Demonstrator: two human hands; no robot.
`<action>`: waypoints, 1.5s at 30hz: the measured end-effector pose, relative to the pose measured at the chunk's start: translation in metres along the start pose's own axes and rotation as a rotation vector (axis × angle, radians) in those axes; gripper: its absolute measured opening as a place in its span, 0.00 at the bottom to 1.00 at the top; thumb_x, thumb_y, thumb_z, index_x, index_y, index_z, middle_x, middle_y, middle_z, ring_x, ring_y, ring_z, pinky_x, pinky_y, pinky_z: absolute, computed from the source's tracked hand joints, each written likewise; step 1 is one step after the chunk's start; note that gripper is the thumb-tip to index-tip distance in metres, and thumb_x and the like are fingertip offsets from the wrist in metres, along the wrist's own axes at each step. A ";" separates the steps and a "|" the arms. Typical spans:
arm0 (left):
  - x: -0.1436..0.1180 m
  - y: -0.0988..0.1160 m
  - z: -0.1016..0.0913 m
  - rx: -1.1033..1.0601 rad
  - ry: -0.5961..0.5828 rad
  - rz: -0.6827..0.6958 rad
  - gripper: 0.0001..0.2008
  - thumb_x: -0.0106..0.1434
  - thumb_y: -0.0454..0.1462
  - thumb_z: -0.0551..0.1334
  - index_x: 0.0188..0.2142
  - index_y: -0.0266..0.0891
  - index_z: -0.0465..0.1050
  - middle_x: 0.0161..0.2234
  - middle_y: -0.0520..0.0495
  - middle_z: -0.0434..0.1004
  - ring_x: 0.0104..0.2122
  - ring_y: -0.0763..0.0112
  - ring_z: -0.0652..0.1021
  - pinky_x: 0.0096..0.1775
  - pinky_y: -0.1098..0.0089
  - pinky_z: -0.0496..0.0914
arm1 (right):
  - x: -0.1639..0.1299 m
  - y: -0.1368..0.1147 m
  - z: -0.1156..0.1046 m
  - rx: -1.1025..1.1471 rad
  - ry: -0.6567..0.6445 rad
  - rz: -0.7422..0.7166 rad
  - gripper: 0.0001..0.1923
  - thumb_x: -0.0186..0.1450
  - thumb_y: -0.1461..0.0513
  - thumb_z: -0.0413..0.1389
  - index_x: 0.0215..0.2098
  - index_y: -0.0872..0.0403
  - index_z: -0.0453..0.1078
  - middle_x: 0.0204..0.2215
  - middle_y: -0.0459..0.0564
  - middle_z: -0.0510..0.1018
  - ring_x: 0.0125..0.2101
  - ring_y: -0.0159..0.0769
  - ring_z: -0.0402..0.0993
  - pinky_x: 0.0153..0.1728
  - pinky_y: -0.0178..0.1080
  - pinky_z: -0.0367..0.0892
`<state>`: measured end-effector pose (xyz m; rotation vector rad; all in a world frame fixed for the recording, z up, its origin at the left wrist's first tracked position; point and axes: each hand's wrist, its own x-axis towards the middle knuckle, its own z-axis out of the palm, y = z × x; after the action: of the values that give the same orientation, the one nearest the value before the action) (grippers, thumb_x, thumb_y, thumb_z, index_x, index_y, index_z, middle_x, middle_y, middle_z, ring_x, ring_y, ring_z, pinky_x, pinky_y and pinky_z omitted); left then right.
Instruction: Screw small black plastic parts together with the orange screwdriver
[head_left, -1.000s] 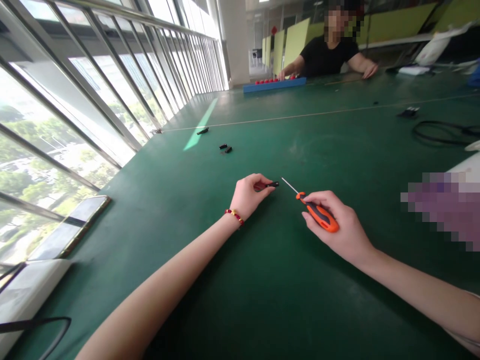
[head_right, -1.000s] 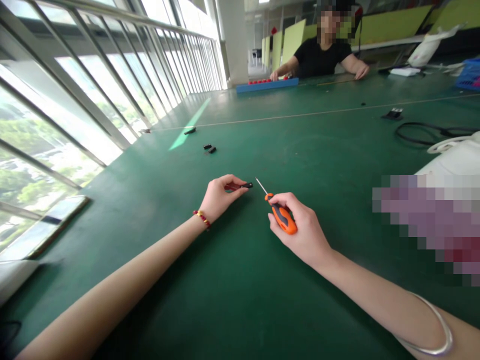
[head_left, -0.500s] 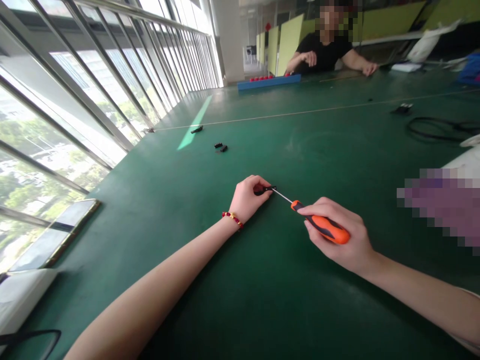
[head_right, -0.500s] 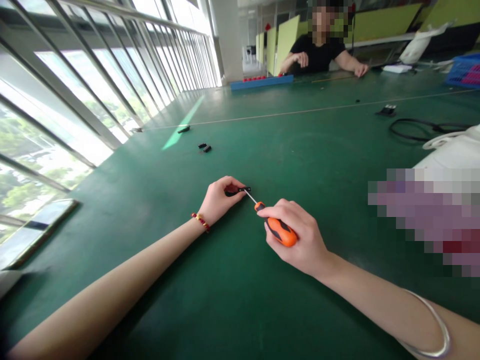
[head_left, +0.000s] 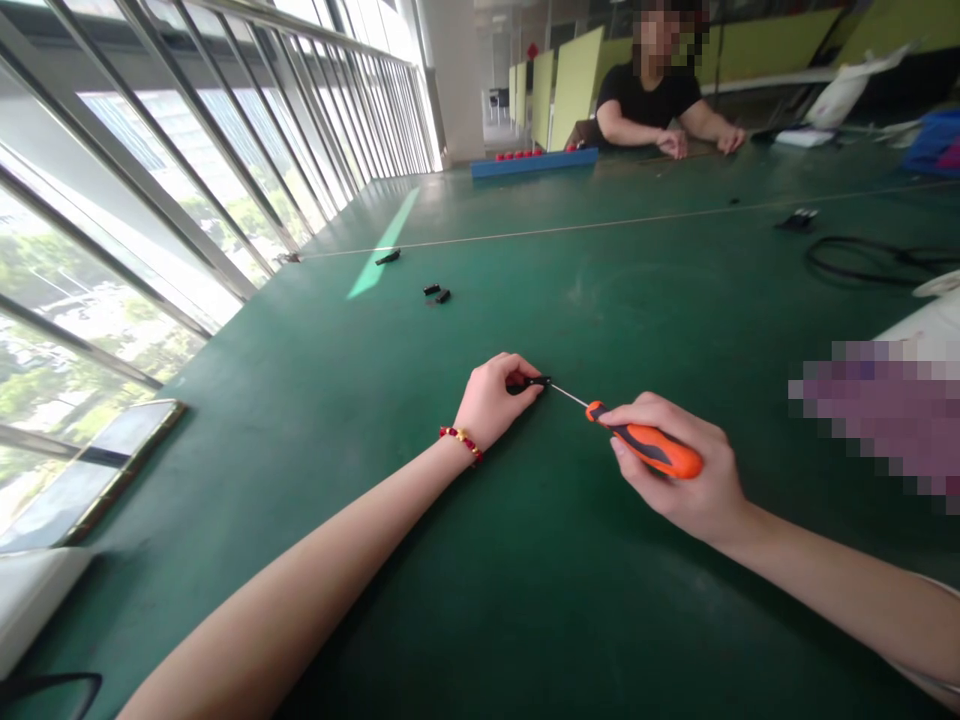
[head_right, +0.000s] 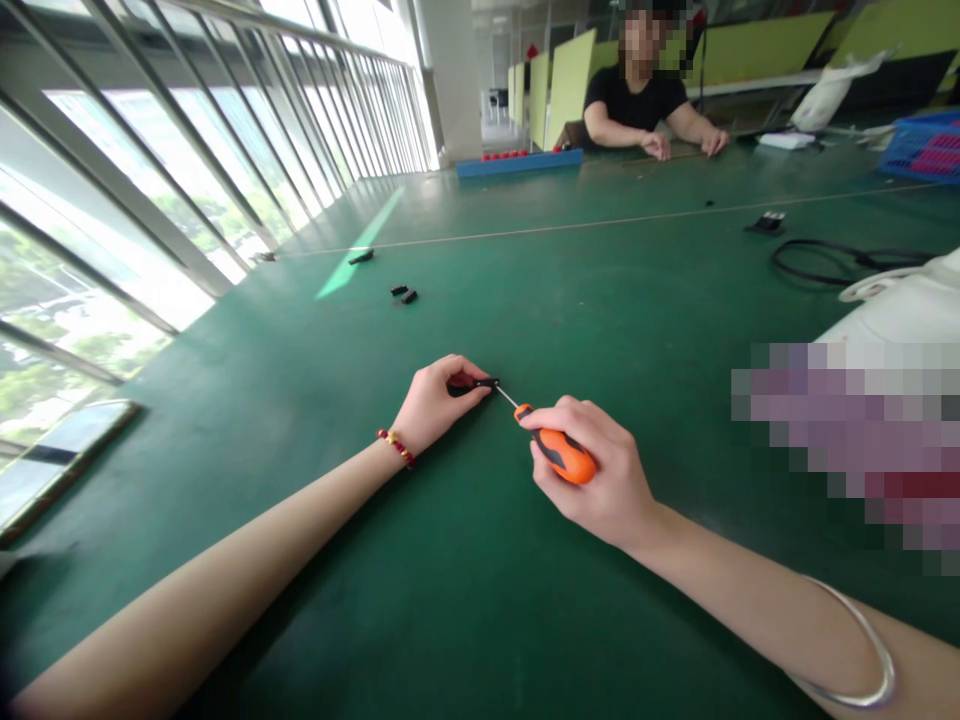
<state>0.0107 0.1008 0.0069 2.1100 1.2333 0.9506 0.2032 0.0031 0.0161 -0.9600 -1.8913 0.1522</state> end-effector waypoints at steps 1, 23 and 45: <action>0.000 0.000 0.000 -0.002 -0.005 0.004 0.03 0.55 0.33 0.63 0.31 0.37 0.75 0.30 0.50 0.75 0.30 0.74 0.74 0.36 0.72 0.71 | 0.000 0.000 0.000 -0.002 0.000 0.003 0.12 0.58 0.70 0.55 0.40 0.52 0.68 0.30 0.47 0.72 0.27 0.31 0.68 0.29 0.36 0.67; -0.001 0.001 0.000 0.034 -0.035 0.007 0.04 0.55 0.33 0.63 0.32 0.37 0.74 0.31 0.50 0.75 0.32 0.73 0.75 0.37 0.72 0.71 | 0.000 -0.003 0.001 -0.011 0.011 0.037 0.11 0.58 0.69 0.55 0.39 0.52 0.68 0.30 0.47 0.73 0.28 0.32 0.70 0.31 0.36 0.68; 0.000 -0.001 0.001 0.045 -0.056 0.047 0.03 0.55 0.33 0.64 0.31 0.37 0.74 0.32 0.50 0.76 0.33 0.71 0.76 0.38 0.70 0.71 | 0.000 -0.001 0.002 0.126 0.169 0.267 0.18 0.58 0.64 0.58 0.46 0.50 0.62 0.24 0.42 0.67 0.23 0.31 0.68 0.24 0.36 0.67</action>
<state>0.0109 0.1009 0.0051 2.1947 1.1928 0.8849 0.2009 0.0034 0.0156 -1.1002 -1.5760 0.3335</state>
